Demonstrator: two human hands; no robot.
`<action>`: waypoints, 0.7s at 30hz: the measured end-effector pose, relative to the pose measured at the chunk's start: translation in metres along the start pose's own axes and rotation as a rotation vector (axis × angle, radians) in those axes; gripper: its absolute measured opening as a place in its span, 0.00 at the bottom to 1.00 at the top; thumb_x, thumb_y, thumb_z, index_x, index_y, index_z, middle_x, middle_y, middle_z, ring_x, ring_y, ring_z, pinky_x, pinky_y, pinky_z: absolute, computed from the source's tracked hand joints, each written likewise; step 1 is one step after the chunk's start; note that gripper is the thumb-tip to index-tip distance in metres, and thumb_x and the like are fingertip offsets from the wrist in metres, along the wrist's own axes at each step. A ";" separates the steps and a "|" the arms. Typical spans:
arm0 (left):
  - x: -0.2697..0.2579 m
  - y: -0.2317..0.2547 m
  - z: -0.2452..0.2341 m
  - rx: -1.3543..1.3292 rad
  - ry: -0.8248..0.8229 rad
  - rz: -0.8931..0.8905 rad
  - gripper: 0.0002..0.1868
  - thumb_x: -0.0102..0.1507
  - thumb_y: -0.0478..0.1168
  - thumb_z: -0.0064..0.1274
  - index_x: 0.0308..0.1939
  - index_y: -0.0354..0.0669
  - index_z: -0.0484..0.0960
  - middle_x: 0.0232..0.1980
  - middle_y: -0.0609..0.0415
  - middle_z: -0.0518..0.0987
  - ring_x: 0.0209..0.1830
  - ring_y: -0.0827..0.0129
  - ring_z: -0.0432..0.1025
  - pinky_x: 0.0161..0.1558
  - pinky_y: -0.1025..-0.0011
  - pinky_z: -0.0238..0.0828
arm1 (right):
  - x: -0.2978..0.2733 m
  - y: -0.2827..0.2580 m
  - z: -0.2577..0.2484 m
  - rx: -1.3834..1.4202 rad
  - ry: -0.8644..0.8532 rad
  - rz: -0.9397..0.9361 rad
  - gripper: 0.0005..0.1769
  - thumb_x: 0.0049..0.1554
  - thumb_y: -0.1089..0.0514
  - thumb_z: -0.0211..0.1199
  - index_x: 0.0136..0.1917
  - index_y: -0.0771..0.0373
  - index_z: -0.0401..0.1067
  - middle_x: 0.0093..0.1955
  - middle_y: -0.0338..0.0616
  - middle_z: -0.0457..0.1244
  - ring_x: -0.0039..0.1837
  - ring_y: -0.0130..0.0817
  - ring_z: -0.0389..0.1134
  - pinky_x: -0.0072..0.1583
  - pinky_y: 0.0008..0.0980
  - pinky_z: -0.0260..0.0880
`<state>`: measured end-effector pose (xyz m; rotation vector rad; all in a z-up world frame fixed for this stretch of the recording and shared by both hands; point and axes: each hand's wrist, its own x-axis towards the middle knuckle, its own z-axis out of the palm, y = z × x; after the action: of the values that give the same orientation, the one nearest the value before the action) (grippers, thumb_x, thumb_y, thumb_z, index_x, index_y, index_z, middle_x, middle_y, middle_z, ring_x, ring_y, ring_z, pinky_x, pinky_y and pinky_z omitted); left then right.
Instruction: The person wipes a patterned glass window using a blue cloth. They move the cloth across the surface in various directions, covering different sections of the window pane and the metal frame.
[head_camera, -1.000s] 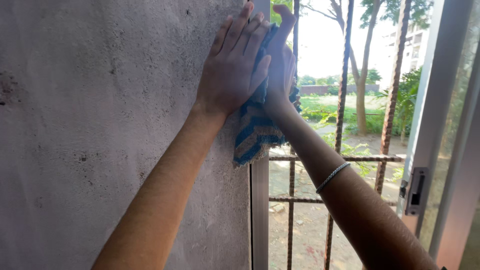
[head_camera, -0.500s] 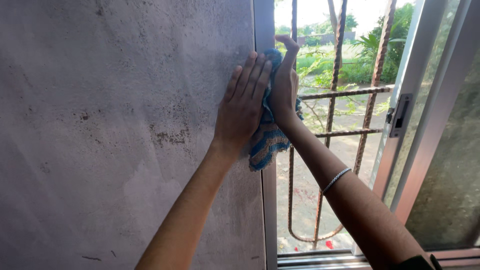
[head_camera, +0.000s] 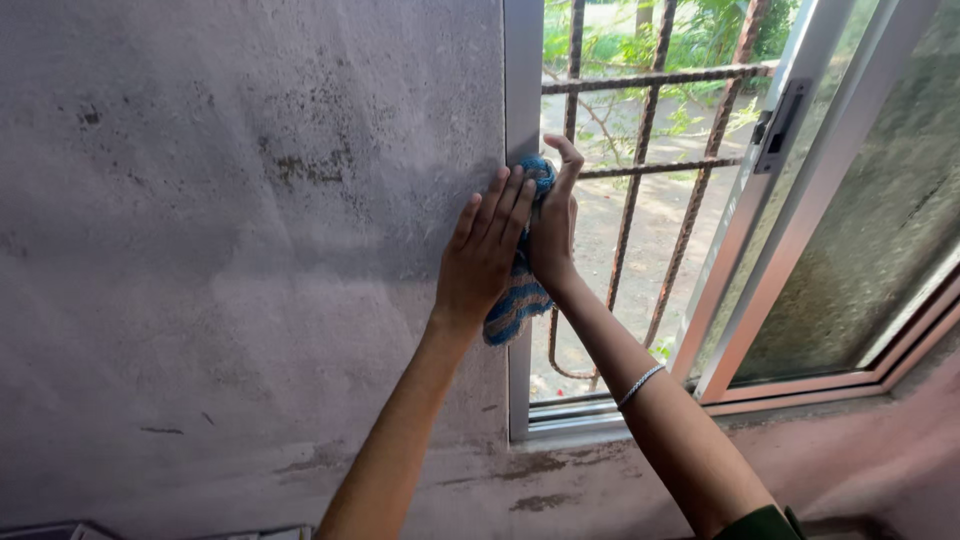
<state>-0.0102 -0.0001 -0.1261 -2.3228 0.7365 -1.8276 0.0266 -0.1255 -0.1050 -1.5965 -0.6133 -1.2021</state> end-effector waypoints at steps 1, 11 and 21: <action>-0.010 0.006 0.004 -0.011 0.001 -0.023 0.28 0.77 0.42 0.39 0.82 0.47 0.56 0.84 0.55 0.58 0.86 0.69 0.46 0.83 0.63 0.27 | -0.011 0.002 0.000 -0.006 0.003 -0.003 0.27 0.69 0.61 0.49 0.78 0.57 0.46 0.69 0.61 0.61 0.60 0.48 0.73 0.62 0.46 0.71; -0.085 0.048 0.022 0.071 -0.134 -0.045 0.31 0.75 0.46 0.40 0.82 0.47 0.56 0.84 0.55 0.57 0.85 0.69 0.46 0.82 0.63 0.24 | -0.088 0.020 -0.006 -0.067 -0.044 0.249 0.27 0.67 0.58 0.51 0.76 0.56 0.48 0.50 0.60 0.69 0.51 0.53 0.75 0.52 0.48 0.72; -0.187 0.085 0.044 0.039 -0.228 -0.041 0.31 0.75 0.45 0.37 0.82 0.48 0.53 0.84 0.57 0.56 0.85 0.71 0.45 0.82 0.64 0.22 | -0.201 0.068 -0.001 -0.180 -0.078 0.335 0.29 0.65 0.58 0.55 0.74 0.57 0.46 0.45 0.59 0.69 0.48 0.55 0.75 0.47 0.49 0.72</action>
<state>-0.0261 -0.0052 -0.3352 -2.4825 0.6211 -1.5401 0.0068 -0.1183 -0.3163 -1.8201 -0.2748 -0.9688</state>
